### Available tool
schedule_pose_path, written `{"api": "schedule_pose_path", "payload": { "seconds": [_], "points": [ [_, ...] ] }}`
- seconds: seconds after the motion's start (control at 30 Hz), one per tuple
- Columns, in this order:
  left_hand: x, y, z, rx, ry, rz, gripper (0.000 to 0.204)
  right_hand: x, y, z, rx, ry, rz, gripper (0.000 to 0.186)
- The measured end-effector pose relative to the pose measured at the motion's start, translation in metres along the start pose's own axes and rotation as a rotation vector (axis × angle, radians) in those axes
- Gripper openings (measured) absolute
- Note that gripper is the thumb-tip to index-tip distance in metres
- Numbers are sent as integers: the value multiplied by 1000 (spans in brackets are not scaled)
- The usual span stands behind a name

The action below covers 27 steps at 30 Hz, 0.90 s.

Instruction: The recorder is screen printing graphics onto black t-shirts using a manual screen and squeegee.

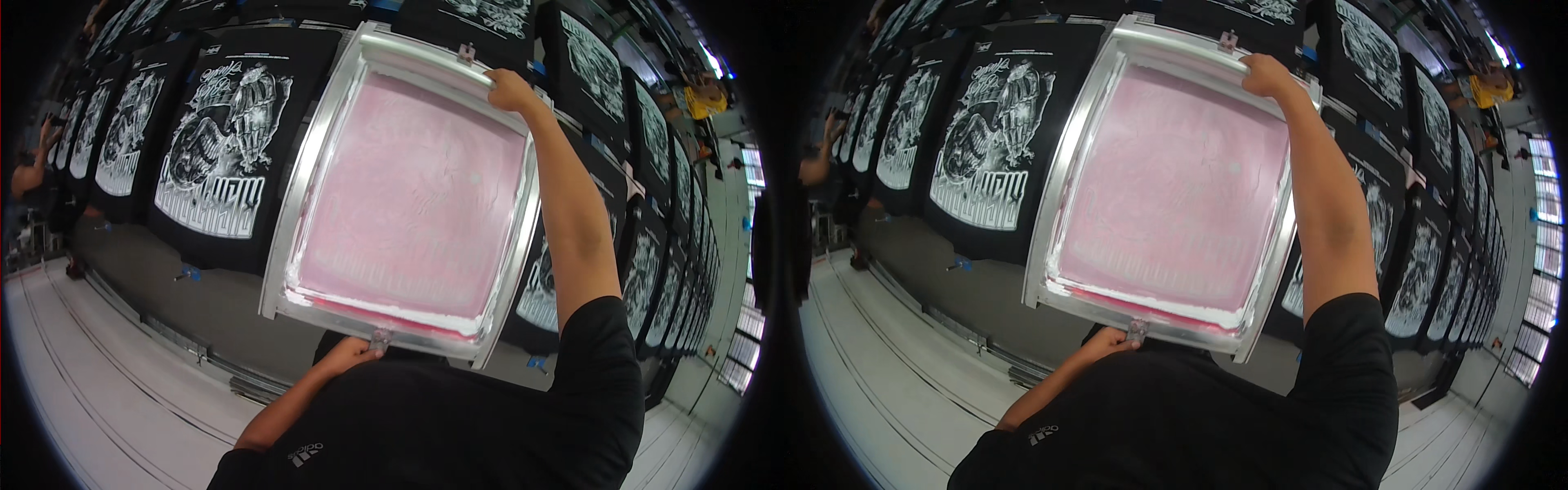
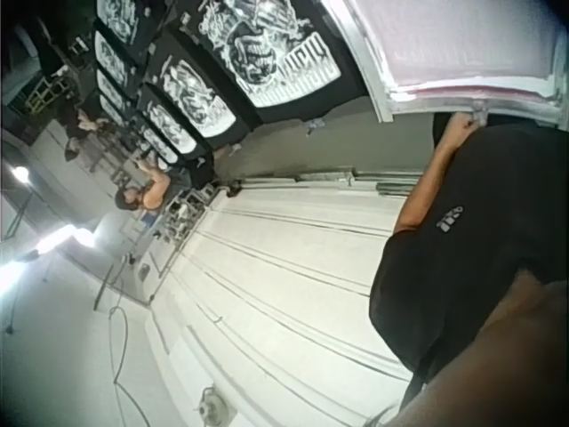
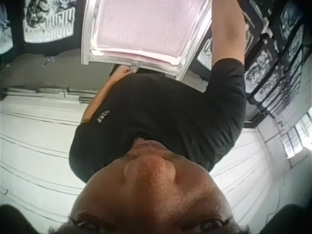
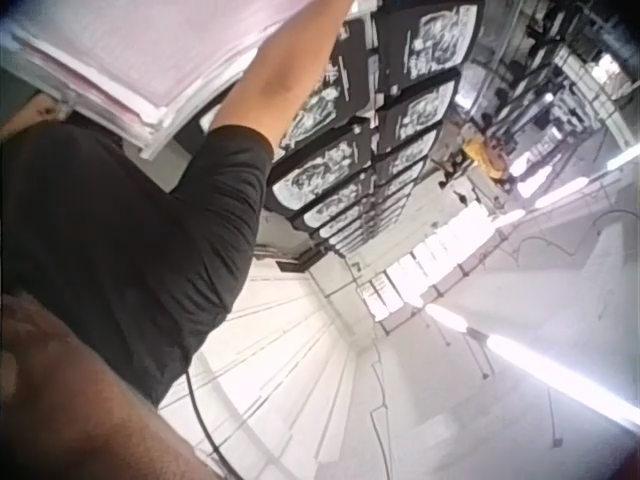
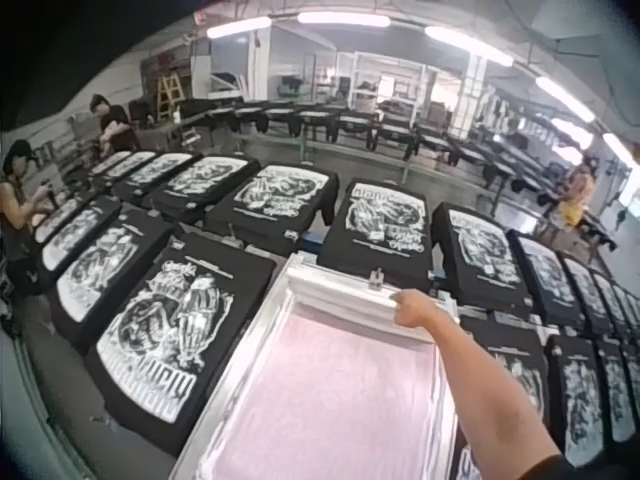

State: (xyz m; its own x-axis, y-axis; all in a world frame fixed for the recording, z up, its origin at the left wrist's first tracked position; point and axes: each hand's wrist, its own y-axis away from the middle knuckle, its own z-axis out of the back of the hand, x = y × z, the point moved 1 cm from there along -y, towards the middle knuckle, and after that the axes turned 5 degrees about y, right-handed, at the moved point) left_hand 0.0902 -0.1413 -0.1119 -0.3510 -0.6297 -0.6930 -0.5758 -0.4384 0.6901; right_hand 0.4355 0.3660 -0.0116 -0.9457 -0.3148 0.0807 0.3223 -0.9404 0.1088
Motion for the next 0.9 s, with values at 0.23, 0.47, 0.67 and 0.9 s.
{"api": "schedule_pose_path", "payload": {
  "seconds": [0.23, 0.47, 0.67, 0.9],
  "points": [
    [7, -5, -2, -127, -19, -85, 38, 147, 198, -10, 242, -118, -36, 51],
    [-38, 8, -15, -182, -241, 130, 37, 266, 413, -39, 11, -212, -36, 25],
    [-31, 11, -22, -277, -494, 137, 46, 278, 439, -44, -93, -238, -3, 24],
    [-14, 27, -21, -457, -469, 40, 57, 221, 438, -8, 59, -96, -120, 39]
  ]
}}
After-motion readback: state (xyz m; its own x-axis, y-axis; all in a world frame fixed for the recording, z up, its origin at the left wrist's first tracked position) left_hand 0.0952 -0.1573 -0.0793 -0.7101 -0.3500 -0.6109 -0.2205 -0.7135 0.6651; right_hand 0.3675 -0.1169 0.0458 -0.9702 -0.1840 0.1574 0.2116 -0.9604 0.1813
